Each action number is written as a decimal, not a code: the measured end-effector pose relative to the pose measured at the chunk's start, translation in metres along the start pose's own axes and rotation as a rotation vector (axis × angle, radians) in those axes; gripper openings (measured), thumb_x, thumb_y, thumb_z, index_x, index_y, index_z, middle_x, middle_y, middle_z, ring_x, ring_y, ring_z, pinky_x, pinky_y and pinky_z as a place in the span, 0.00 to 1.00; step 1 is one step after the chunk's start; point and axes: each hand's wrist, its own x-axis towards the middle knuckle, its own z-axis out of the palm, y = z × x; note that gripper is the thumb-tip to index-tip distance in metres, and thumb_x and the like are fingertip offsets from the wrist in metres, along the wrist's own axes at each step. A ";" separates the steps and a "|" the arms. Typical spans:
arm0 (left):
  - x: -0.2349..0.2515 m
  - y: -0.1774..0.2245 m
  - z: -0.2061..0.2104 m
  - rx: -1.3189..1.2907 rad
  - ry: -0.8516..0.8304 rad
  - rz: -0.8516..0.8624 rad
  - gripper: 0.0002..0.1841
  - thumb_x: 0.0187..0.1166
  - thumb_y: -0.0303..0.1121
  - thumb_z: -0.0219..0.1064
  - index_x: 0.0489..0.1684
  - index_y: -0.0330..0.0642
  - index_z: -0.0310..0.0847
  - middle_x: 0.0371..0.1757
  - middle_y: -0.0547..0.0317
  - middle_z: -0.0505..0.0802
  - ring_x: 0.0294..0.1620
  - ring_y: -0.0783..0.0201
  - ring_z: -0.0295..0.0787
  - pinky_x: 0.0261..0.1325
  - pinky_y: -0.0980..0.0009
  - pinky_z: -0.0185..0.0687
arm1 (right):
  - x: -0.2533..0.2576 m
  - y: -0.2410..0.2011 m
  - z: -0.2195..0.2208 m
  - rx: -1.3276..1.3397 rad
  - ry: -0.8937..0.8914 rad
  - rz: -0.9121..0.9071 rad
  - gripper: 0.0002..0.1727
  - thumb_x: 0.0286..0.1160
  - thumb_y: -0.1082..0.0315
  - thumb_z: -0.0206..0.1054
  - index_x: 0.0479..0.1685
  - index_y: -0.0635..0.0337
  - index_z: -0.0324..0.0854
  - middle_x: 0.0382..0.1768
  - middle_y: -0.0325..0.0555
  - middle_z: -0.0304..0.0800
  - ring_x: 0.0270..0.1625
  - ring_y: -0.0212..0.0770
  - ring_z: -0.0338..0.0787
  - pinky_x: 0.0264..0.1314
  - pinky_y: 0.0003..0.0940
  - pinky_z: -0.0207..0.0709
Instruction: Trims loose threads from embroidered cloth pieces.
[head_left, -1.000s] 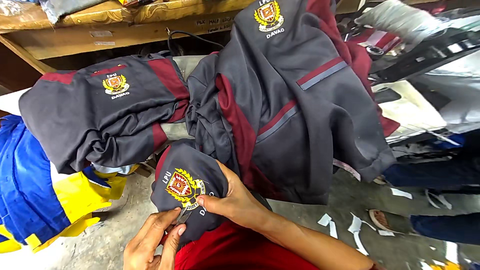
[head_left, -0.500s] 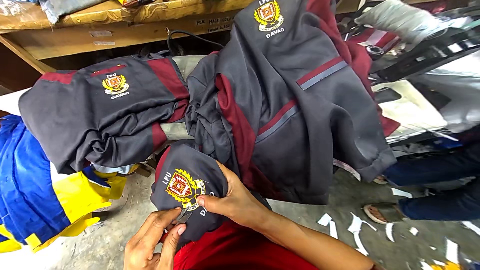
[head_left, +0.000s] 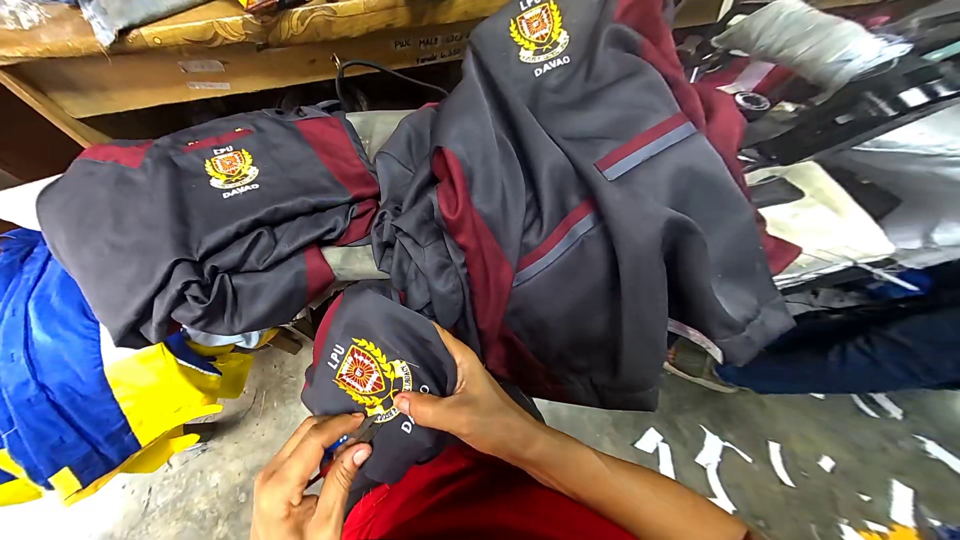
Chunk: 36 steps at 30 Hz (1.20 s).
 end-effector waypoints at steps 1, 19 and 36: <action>-0.001 0.004 0.000 0.085 0.005 0.019 0.12 0.80 0.34 0.72 0.54 0.38 0.90 0.49 0.58 0.94 0.46 0.76 0.91 0.47 0.82 0.89 | -0.001 -0.001 0.001 -0.014 0.006 0.003 0.41 0.58 0.81 0.76 0.78 0.74 0.65 0.65 0.48 0.87 0.66 0.32 0.88 0.72 0.27 0.82; -0.007 0.013 0.000 0.145 0.019 0.019 0.12 0.80 0.33 0.72 0.53 0.35 0.91 0.46 0.56 0.94 0.42 0.77 0.90 0.44 0.83 0.88 | -0.003 -0.002 0.001 -0.040 0.010 -0.006 0.41 0.58 0.81 0.77 0.78 0.74 0.65 0.64 0.48 0.86 0.66 0.31 0.87 0.72 0.26 0.82; -0.006 0.013 0.001 0.169 0.033 0.020 0.12 0.80 0.33 0.73 0.52 0.33 0.91 0.46 0.56 0.94 0.43 0.77 0.91 0.46 0.83 0.89 | -0.001 -0.002 0.002 -0.041 -0.005 -0.006 0.41 0.58 0.80 0.77 0.78 0.74 0.65 0.65 0.48 0.86 0.67 0.31 0.87 0.72 0.26 0.82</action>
